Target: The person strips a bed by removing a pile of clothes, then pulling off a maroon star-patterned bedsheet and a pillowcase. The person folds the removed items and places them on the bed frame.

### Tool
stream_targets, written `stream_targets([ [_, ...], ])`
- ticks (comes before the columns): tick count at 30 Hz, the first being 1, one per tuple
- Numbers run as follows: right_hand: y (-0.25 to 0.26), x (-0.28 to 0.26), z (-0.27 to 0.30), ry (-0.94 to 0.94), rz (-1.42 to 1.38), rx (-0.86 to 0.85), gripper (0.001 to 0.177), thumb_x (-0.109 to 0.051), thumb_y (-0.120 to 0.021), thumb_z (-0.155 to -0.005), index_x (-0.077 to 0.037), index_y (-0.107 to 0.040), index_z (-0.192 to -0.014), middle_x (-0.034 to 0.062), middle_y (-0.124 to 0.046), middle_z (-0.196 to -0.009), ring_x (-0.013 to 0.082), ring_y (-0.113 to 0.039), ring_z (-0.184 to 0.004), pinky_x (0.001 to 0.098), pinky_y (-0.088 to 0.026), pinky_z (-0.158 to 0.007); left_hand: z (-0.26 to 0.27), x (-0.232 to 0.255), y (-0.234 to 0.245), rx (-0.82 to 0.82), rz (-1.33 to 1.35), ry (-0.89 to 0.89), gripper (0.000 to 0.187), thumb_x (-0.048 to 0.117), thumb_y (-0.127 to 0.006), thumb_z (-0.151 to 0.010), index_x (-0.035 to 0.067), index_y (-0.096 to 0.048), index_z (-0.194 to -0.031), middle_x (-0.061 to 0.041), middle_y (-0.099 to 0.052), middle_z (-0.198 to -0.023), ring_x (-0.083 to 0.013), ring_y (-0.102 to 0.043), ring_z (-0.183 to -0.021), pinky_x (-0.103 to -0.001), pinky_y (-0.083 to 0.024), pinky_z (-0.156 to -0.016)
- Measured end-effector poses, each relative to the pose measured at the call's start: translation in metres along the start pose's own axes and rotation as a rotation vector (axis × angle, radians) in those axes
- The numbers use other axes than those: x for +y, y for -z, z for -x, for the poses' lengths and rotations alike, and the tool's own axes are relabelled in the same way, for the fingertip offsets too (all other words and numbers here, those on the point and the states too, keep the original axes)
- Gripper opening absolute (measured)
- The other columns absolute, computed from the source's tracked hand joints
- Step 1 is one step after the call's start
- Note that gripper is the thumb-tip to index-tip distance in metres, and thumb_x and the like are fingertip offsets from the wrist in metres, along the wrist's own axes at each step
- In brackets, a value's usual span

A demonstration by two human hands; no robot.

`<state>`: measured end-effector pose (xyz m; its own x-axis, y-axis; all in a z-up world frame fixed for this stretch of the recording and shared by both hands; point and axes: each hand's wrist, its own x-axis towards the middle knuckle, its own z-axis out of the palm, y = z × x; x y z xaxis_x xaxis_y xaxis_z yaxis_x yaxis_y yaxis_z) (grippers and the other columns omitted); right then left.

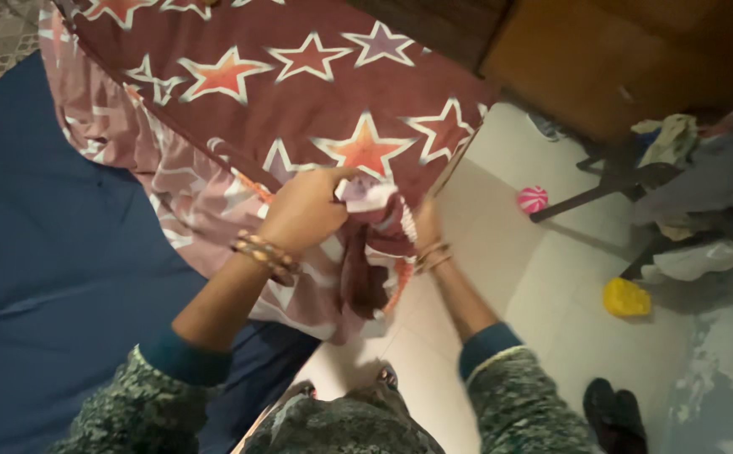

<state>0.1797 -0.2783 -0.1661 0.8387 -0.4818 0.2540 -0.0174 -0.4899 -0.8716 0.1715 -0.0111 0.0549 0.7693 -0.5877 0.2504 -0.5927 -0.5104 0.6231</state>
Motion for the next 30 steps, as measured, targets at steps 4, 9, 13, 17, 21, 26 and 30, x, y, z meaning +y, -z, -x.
stream_targets([
  [4,0.110,-0.095,-0.034,0.225,0.006,-0.111,0.036,0.002,-0.046,-0.080,0.005,-0.071,-0.105,0.0200,-0.073,-0.082,0.0296,-0.070,-0.074,0.0405,-0.055,-0.071,-0.015,0.011,-0.035,0.057,0.082,-0.066,0.072,0.008,-0.065,-0.077,0.015,-0.046,-0.146,-0.021,-0.071,-0.111,-0.0412,-0.068,-0.103,-0.050,-0.053,-0.084],
  [9,0.149,-0.176,0.005,0.483,0.189,-0.022,0.039,0.002,-0.058,-0.073,0.001,-0.070,-0.110,0.0226,-0.072,-0.092,0.0375,-0.072,-0.085,0.0403,-0.056,-0.075,-0.050,0.038,-0.081,-0.063,0.327,-0.182,0.092,0.024,-0.074,-0.069,0.009,-0.034,-0.150,-0.026,-0.056,-0.125,-0.0422,-0.067,-0.099,-0.047,-0.056,-0.083],
  [13,0.157,-0.169,0.024,0.334,0.202,0.004,0.037,0.003,-0.060,-0.069,-0.001,-0.066,-0.106,0.0179,-0.073,-0.093,0.0334,-0.072,-0.089,0.0371,-0.056,-0.080,-0.062,0.054,-0.120,0.006,0.001,-0.155,0.061,0.044,-0.077,-0.077,0.001,-0.062,-0.117,-0.027,-0.061,-0.121,-0.0448,-0.065,-0.102,-0.051,-0.052,-0.084],
  [17,0.165,-0.129,0.015,0.276,-0.008,-0.099,0.024,-0.006,-0.067,-0.083,-0.003,-0.066,-0.107,0.0103,-0.074,-0.090,0.0181,-0.071,-0.083,0.0314,-0.055,-0.077,-0.082,0.061,-0.134,0.157,0.098,0.090,0.029,0.027,-0.057,-0.089,0.002,-0.070,-0.088,-0.020,-0.067,-0.098,-0.0428,-0.066,-0.094,-0.051,-0.051,-0.081],
  [21,0.150,-0.084,-0.003,0.345,-0.161,-0.085,0.018,-0.012,-0.069,-0.095,-0.003,-0.067,-0.110,0.0063,-0.071,-0.090,0.0098,-0.064,-0.084,0.0278,-0.054,-0.077,-0.105,0.066,-0.137,0.268,0.317,0.018,0.027,0.019,-0.052,-0.090,-0.003,-0.066,-0.081,-0.020,-0.065,-0.089,-0.0386,-0.065,-0.083,-0.047,-0.051,-0.079],
  [26,0.130,-0.049,-0.031,0.356,-0.057,0.148,0.010,-0.008,-0.072,-0.092,-0.005,-0.069,-0.100,0.0071,-0.068,-0.079,0.0166,-0.063,-0.070,0.0314,-0.053,-0.068,-0.121,0.076,-0.141,0.255,0.568,0.041,0.022,0.010,-0.051,-0.088,-0.005,-0.062,-0.076,-0.010,-0.063,-0.083,-0.0192,-0.061,-0.073,-0.035,-0.049,-0.067],
  [30,0.113,-0.036,-0.059,0.536,0.061,0.232,0.016,-0.007,-0.071,-0.091,-0.008,-0.066,-0.107,0.0091,-0.069,-0.089,0.0235,-0.069,-0.074,0.0346,-0.054,-0.068,-0.133,0.074,-0.138,0.276,0.966,-0.014,0.015,0.001,-0.047,-0.090,-0.003,-0.057,-0.080,0.002,-0.053,-0.087,-0.0065,-0.051,-0.077,-0.025,-0.044,-0.069],
])
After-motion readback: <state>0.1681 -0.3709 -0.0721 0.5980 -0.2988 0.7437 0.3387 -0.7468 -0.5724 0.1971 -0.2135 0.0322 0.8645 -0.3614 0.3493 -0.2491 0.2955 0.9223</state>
